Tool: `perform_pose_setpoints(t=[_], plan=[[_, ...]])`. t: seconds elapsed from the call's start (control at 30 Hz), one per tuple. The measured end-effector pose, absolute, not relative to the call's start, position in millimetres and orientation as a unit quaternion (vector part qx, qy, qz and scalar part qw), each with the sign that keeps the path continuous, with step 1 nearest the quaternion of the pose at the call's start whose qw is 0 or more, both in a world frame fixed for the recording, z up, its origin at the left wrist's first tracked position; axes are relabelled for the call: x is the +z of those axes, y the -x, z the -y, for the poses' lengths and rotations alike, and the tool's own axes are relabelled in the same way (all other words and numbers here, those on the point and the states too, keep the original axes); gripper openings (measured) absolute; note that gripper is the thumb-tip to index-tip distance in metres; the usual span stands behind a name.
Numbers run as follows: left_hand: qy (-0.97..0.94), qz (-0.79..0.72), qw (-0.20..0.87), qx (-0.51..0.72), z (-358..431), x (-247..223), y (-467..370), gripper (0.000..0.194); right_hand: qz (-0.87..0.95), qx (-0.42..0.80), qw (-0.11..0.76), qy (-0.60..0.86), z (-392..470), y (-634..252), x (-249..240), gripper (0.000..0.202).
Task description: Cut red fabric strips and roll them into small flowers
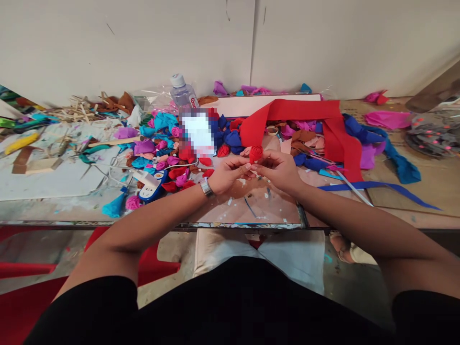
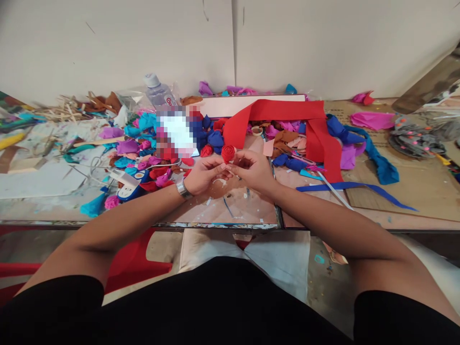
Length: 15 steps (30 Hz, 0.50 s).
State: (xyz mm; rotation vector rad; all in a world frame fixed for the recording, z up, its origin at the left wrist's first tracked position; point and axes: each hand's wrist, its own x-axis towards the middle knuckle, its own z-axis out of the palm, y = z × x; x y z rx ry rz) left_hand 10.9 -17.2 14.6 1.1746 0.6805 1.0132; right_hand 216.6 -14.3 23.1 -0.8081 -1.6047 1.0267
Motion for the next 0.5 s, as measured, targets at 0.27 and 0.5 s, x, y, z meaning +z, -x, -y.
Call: perform_pose_setpoints(t=[0.27, 0.5], plan=[[-0.619, -0.281, 0.594, 0.43, 15.8, 12.2, -9.9, 0.041, 0.702, 0.355, 0.52, 0.333, 12.7, -216.7, 15.3, 0.042], [-0.652, -0.258, 0.503, 0.505, 11.6, 6.7, -8.3, 0.059, 0.729, 0.288, 0.51, 0.356, 12.0, -221.4, 23.4, 0.027]])
